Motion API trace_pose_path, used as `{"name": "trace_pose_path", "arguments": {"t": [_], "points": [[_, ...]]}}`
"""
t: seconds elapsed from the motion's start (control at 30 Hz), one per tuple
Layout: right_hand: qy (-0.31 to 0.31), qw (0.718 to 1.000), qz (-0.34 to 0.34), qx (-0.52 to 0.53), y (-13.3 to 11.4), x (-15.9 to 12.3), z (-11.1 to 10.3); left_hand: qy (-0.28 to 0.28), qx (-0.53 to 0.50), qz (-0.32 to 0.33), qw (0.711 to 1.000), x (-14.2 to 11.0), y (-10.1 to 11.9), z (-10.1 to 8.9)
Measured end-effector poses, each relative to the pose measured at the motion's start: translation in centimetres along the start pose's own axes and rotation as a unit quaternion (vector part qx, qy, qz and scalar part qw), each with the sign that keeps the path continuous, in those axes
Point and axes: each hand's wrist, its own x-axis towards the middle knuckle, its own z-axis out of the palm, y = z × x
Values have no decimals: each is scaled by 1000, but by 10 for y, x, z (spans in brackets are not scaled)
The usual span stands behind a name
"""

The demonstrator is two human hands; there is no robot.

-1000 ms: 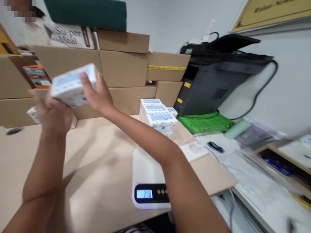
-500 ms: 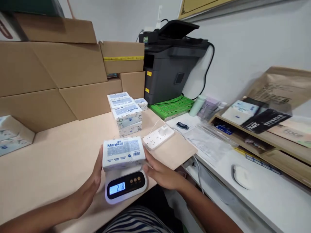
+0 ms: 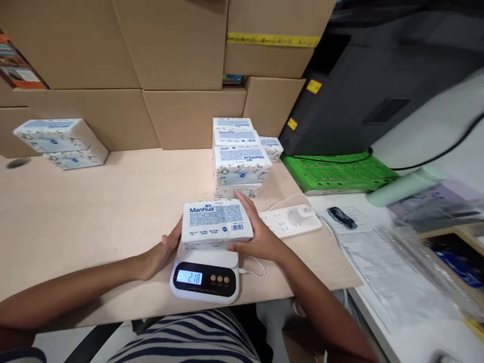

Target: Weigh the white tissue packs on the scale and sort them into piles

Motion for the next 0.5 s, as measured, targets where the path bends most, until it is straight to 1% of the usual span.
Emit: {"name": "trace_pose_path", "arguments": {"t": [0.1, 0.17, 0.23, 0.3, 0.4, 0.5], "points": [[37, 996, -69, -52, 11, -2, 11, -42, 13, -3, 999, -1, 11, -6], [59, 989, -114, -76, 12, -6, 19, -69, 31, -12, 997, 0, 18, -10], [79, 982, -142, -92, 9, -8, 24, -78, 40, -21, 996, 2, 22, -10], [92, 979, -153, -102, 5, -8, 28, -61, 30, -19, 997, 4, 21, -9], [93, 977, -161, -105, 0, -8, 30, -21, 7, -7, 1000, 3, 14, -7], [84, 982, -140, -93, 1, -9, 32, -18, 3, -25, 1000, 0, 6, -10]]}}
